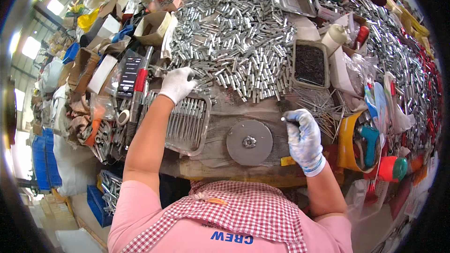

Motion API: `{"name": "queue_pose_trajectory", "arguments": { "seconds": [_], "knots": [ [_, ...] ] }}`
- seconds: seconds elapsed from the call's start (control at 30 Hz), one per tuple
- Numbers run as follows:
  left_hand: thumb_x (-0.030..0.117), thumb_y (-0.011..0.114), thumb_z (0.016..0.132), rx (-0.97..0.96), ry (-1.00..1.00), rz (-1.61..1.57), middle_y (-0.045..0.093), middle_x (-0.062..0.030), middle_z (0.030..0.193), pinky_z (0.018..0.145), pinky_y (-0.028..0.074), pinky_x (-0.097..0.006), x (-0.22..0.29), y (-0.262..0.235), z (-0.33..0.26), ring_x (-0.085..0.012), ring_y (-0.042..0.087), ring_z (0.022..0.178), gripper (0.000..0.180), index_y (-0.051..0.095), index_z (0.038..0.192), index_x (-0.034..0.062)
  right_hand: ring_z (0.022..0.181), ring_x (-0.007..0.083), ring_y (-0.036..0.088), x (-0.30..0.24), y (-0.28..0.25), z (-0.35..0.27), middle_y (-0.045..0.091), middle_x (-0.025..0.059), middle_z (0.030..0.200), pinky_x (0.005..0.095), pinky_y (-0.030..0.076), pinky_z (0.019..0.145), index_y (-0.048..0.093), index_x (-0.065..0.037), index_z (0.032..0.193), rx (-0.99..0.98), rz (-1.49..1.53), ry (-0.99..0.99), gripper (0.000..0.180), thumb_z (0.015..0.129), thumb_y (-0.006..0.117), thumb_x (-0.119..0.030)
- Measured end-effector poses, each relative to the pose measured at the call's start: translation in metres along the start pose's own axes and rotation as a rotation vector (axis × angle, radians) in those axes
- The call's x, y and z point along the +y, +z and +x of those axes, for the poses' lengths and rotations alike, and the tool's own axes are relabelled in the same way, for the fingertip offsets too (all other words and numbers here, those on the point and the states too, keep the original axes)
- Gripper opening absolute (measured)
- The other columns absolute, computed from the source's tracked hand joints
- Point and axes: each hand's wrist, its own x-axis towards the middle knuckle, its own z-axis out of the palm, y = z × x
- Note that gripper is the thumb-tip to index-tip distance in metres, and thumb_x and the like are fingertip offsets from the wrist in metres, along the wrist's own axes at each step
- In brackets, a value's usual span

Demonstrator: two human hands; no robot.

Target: Manually assemble small metal rod and gear components using a fixture on a workbench.

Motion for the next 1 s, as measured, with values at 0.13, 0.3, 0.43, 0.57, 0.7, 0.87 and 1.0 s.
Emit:
{"name": "queue_pose_trajectory", "arguments": {
  "seconds": [0.13,0.3,0.43,0.57,0.7,0.87,1.0],
  "knots": [
    [0.03,0.071,0.074,-0.221,0.023,0.175,0.071,-0.0199,0.098,0.085,0.054,-0.043,0.013,0.0,0.009,-0.0343,0.068,0.095,0.032,0.071,0.096,0.0066,0.089,0.029,0.064,-0.011,-0.008,-0.003,0.066,0.0139,0.099,0.0342,0.051,0.082,0.062,0.0,0.1,-0.003,-0.052,-0.004,0.024,0.079,0.06,0.011],
    [0.046,0.073,0.068,-0.247,-0.16,0.284,0.071,-0.0192,0.104,0.092,0.052,-0.041,0.021,0.013,0.018,-0.0315,0.068,0.1,0.047,0.075,0.099,0.0107,0.091,0.0286,0.066,-0.011,-0.005,-0.011,0.068,0.0146,0.099,0.034,0.052,0.083,0.066,0.0,0.096,0.027,-0.06,0.037,0.027,0.074,0.061,0.013],
    [0.037,0.066,0.075,-0.123,-0.054,0.224,0.071,-0.0206,0.095,0.088,0.054,-0.041,-0.011,0.031,0.03,-0.0358,0.068,0.092,0.034,0.075,0.085,0.0052,0.092,0.0288,0.067,-0.019,0.004,-0.007,0.069,0.0155,0.097,0.0346,0.053,0.082,0.07,-0.001,0.093,0.014,-0.065,0.044,0.024,0.072,0.066,0.009],
    [0.018,0.06,0.077,0.002,-0.063,0.099,0.07,-0.0212,0.096,0.087,0.054,-0.041,0.0,0.007,0.002,-0.036,0.068,0.091,0.024,0.076,0.091,0.0048,0.092,0.0313,0.067,-0.017,0.008,-0.016,0.069,0.0167,0.097,0.0367,0.053,0.082,0.072,0.0,0.089,-0.04,-0.091,0.119,0.017,0.072,0.07,0.004],
    [0.006,0.06,0.083,0.027,0.0,-0.545,0.073,-0.016,0.097,0.083,0.054,-0.033,0.043,-0.017,-0.057,-0.0225,0.07,0.089,0.025,0.072,0.103,-0.0004,0.082,0.0296,0.067,-0.015,0.009,-0.027,0.068,0.0132,0.088,0.0348,0.053,0.072,0.071,-0.003,0.089,-0.135,-0.058,0.081,0.015,0.074,0.071,0.002],
    [-0.003,0.059,0.087,-0.194,0.089,-1.082,0.07,-0.0097,0.099,0.087,0.052,-0.028,0.108,0.016,-0.135,-0.0144,0.066,0.093,0.023,0.065,0.109,-0.0055,0.071,0.0298,0.066,-0.031,0.017,-0.031,0.067,0.01,0.08,0.0366,0.052,0.064,0.07,-0.006,0.085,-0.191,-0.102,0.094,0.012,0.075,0.072,-0.002],
    [-0.005,0.06,0.087,-0.217,0.041,-1.249,0.069,-0.0071,0.1,0.085,0.051,-0.026,0.121,0.03,-0.164,-0.0124,0.064,0.093,0.023,0.064,0.109,-0.0044,0.068,0.0303,0.065,-0.04,0.022,-0.031,0.066,0.0095,0.079,0.0385,0.051,0.06,0.069,-0.008,0.086,-0.204,-0.103,0.069,0.013,0.074,0.073,-0.004]
  ]
}}
